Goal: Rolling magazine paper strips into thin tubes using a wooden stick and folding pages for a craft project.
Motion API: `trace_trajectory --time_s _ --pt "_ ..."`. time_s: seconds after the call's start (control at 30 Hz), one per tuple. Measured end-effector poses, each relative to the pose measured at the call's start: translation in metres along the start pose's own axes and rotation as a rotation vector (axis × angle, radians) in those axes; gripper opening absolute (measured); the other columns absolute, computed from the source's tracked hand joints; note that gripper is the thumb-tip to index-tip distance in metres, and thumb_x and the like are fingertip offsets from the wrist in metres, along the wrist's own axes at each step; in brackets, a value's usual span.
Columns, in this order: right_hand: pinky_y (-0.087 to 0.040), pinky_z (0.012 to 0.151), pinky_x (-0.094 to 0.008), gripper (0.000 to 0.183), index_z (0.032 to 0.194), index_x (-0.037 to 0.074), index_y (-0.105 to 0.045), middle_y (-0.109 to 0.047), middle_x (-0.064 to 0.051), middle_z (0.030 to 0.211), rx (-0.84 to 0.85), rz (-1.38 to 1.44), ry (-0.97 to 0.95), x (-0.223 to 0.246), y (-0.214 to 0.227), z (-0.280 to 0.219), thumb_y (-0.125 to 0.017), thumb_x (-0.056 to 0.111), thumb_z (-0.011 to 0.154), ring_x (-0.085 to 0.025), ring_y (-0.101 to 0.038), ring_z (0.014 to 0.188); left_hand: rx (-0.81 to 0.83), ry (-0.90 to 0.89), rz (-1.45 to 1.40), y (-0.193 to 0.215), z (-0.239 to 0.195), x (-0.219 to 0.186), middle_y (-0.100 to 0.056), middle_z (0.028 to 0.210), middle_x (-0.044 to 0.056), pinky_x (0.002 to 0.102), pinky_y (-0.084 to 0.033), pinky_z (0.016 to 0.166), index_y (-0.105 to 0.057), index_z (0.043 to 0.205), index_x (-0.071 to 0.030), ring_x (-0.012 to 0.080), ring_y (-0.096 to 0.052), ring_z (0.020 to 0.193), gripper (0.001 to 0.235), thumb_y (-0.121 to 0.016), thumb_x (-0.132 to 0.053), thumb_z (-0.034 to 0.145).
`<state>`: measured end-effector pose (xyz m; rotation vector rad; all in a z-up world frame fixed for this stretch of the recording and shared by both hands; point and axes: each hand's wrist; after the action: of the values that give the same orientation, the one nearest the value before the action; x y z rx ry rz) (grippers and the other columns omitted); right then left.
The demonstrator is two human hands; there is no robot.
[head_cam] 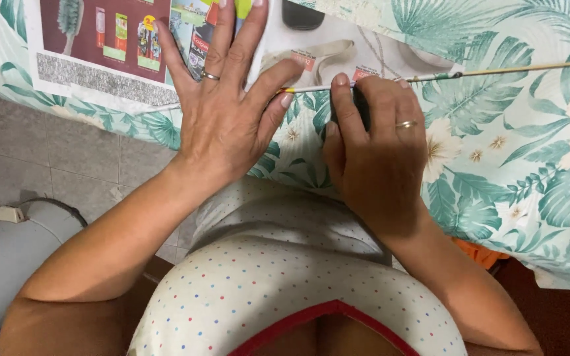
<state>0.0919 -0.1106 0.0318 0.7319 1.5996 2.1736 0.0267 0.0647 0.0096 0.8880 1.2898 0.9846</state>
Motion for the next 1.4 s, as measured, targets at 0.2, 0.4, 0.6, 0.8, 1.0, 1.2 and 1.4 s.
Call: trace_trajectory --time_s 0.2,0.4,0.6,0.8,1.0,1.2,1.4 --pt "-0.053 0.062 -0.027 0.010 0.097 0.002 -0.067 -0.063 -0.007 0.087 -0.199 -0.156 0.157 -0.007 0.005 0.009 -0.063 -0.006 0.091 -0.022 -0.059 0.075 -0.201 -0.118 -0.093 -0.003 0.000 0.000 -0.052 0.104 0.008 0.070 -0.005 0.098 -0.058 0.095 -0.005 0.0338 -0.045 0.102 0.019 -0.077 -0.005 0.090" --pt "-0.052 0.074 -0.025 0.007 0.093 0.006 -0.064 -0.062 -0.005 0.087 -0.176 -0.294 0.409 -0.021 0.011 0.023 -0.063 0.001 0.088 -0.014 -0.060 0.073 -0.377 -0.450 0.285 0.020 0.018 0.013 -0.053 0.090 0.007 0.048 -0.031 0.097 -0.059 0.084 -0.006 0.0230 -0.053 0.087 0.021 -0.053 -0.009 0.104" --pt "-0.050 0.058 -0.025 0.008 0.086 0.004 -0.063 -0.059 -0.007 0.078 -0.453 -0.227 0.477 -0.022 0.024 0.049 -0.057 0.000 0.089 -0.015 -0.052 0.060 -0.720 -0.396 0.060 0.032 0.014 0.004 -0.063 0.074 0.002 0.031 -0.026 0.074 -0.071 0.085 -0.011 0.0178 -0.049 0.066 0.004 -0.071 -0.015 0.086" --pt "-0.054 0.060 -0.029 0.004 0.087 0.001 -0.066 -0.063 -0.011 0.080 -0.489 -0.140 0.437 -0.002 0.035 0.056 -0.062 0.001 0.088 -0.019 -0.059 0.063 -0.365 0.523 -1.314 0.020 0.006 -0.040 -0.065 0.088 0.008 0.026 -0.056 0.078 -0.055 0.097 -0.004 0.0103 -0.060 0.084 0.016 -0.059 -0.015 0.086" --pt "-0.052 0.063 -0.034 0.008 0.093 -0.004 -0.062 -0.060 -0.013 0.082 -0.492 0.051 0.334 0.011 0.033 0.057 -0.054 -0.003 0.091 -0.024 -0.059 0.068 -0.512 0.629 -1.681 0.009 0.012 -0.043 -0.066 0.077 0.004 0.026 -0.057 0.070 -0.061 0.088 -0.005 0.0062 -0.060 0.070 0.010 -0.065 -0.013 0.083" --pt "-0.053 0.088 -0.042 0.019 0.110 -0.004 -0.056 -0.067 -0.013 0.093 -0.387 0.186 0.261 0.022 0.029 0.034 -0.053 -0.004 0.092 -0.022 -0.069 0.086 -0.584 0.624 -1.747 0.007 0.014 -0.043 -0.060 0.069 0.002 0.018 -0.051 0.059 -0.057 0.084 -0.006 0.0062 -0.058 0.066 0.009 -0.064 -0.012 0.084" --pt "-0.053 0.087 -0.035 0.025 0.107 -0.002 -0.059 -0.064 -0.016 0.100 -0.164 0.130 -0.045 -0.005 0.032 -0.018 -0.063 0.015 0.089 -0.027 -0.062 0.093 -0.615 0.726 -1.731 0.025 0.023 -0.031 -0.062 0.072 0.003 0.025 -0.060 0.064 -0.055 0.082 -0.011 0.0120 -0.066 0.072 0.010 -0.062 -0.018 0.084"
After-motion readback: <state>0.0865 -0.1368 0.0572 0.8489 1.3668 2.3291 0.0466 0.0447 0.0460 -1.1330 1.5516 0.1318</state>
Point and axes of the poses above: each hand's wrist, its own z-axis towards the middle knuckle, its own y-axis out of the back of the hand, x = y × z
